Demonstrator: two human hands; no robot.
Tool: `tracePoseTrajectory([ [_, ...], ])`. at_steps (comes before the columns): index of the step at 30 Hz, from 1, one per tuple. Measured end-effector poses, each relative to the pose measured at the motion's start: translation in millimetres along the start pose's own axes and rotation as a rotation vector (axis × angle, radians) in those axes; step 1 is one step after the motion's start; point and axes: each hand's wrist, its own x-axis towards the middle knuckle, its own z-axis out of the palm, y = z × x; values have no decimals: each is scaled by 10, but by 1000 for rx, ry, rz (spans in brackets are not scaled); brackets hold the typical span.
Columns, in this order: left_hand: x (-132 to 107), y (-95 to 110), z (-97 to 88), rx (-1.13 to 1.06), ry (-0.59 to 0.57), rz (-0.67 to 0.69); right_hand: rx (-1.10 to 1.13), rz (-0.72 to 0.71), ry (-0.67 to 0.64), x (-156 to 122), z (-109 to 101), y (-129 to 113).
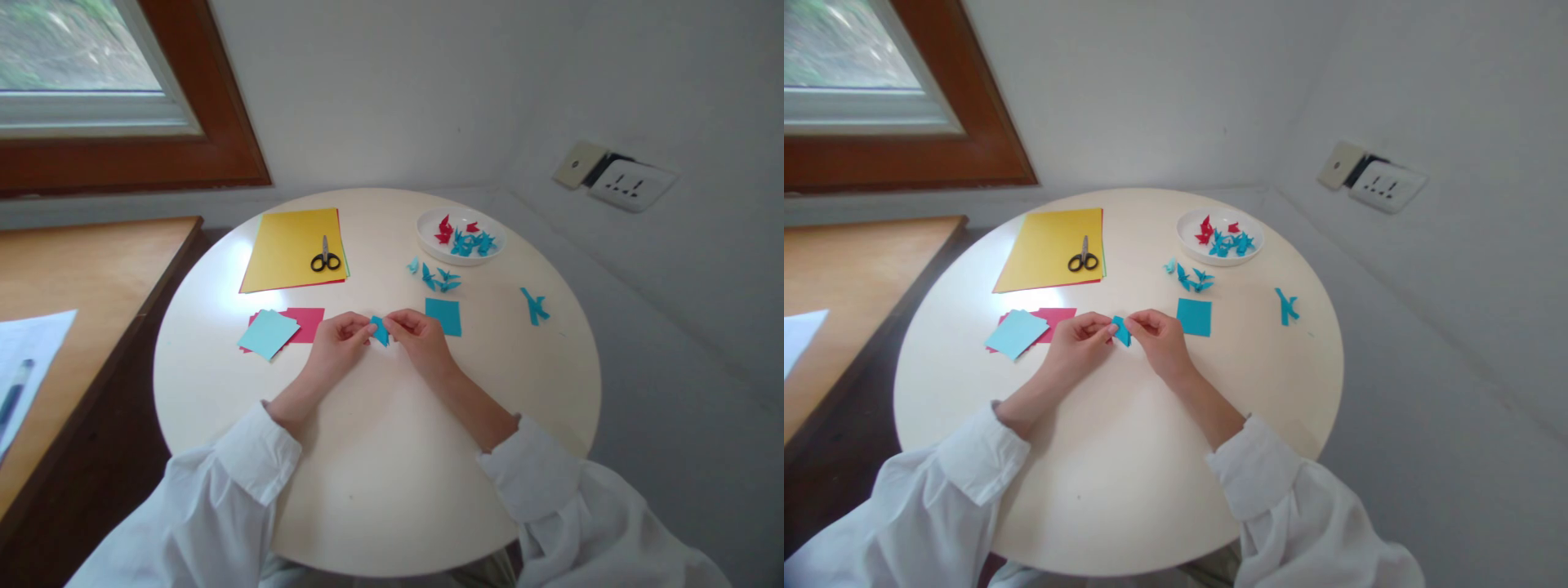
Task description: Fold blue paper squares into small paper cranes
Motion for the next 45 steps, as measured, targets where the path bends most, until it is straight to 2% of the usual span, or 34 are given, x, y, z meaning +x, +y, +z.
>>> tracePoseTrajectory([
  [6, 12, -64, -8, -83, -68, -5, 97, 67, 31, 9, 21, 18],
  [10, 7, -53, -11, -74, -96, 46, 115, 51, -4, -9, 38, 13],
  [15, 17, -44, -23, -77, -47, 34, 70, 56, -36, -19, 38, -3],
  [23, 31, 7, -28, -237, 64, -81, 18, -17, -75, -71, 51, -52],
  [31, 16, 46, -12, -323, 69, -111, -70, -111, -88, -113, 40, -89],
  [36, 13, 36, 0, -355, 30, -96, -68, -107, -48, -87, 21, -38],
  [45, 32, -65, -39, -212, 40, -34, -24, -57, -31, -67, 21, -25],
])
